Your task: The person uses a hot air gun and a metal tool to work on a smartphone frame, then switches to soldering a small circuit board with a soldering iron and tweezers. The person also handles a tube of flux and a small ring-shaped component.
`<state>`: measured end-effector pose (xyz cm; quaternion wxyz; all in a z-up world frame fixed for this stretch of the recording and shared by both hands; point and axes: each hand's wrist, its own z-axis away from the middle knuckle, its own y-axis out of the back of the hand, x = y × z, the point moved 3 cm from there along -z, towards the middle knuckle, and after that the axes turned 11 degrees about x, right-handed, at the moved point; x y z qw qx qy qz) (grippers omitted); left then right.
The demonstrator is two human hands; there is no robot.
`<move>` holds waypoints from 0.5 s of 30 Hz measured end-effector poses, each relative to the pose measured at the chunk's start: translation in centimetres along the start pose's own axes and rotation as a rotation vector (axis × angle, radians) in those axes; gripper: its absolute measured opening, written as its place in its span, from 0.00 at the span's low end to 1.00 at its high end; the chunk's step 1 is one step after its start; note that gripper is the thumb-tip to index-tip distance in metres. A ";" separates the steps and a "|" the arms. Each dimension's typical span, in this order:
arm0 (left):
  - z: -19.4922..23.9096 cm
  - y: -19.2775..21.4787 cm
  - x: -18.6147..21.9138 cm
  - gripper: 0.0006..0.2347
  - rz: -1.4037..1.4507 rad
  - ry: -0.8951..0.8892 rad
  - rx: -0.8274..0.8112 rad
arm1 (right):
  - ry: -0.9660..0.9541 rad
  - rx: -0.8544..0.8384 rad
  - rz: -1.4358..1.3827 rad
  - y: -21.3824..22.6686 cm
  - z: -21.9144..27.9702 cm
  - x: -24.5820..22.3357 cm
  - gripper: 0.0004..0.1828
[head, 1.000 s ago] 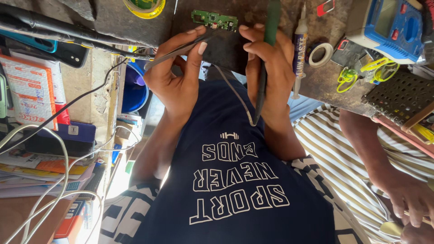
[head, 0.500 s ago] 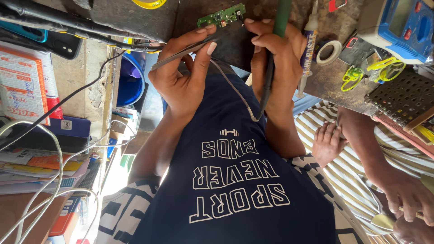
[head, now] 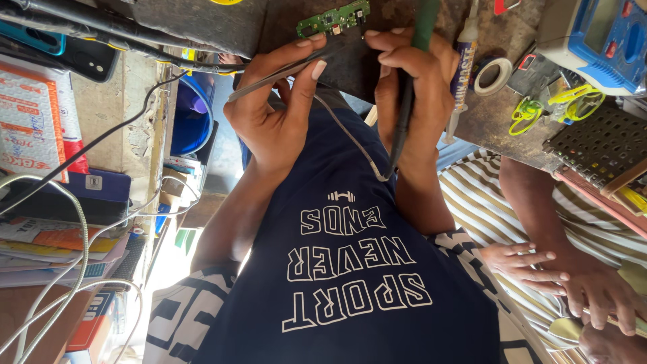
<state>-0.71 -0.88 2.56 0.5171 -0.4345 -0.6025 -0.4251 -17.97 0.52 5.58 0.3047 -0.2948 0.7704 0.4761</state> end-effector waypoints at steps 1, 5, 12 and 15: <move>0.0 0.0 0.0 0.08 -0.007 -0.003 0.000 | -0.016 0.011 -0.027 0.0 0.0 0.0 0.15; 0.0 0.0 0.0 0.08 -0.013 0.009 -0.010 | -0.016 0.014 -0.014 0.0 -0.1 0.0 0.15; 0.0 0.3 -0.4 0.09 0.042 -0.008 -0.003 | 0.048 0.018 0.079 -0.8 -0.8 0.1 0.18; 0.1 0.4 -0.5 0.09 0.043 -0.010 0.005 | 0.038 0.015 0.061 -1.0 -0.9 0.1 0.18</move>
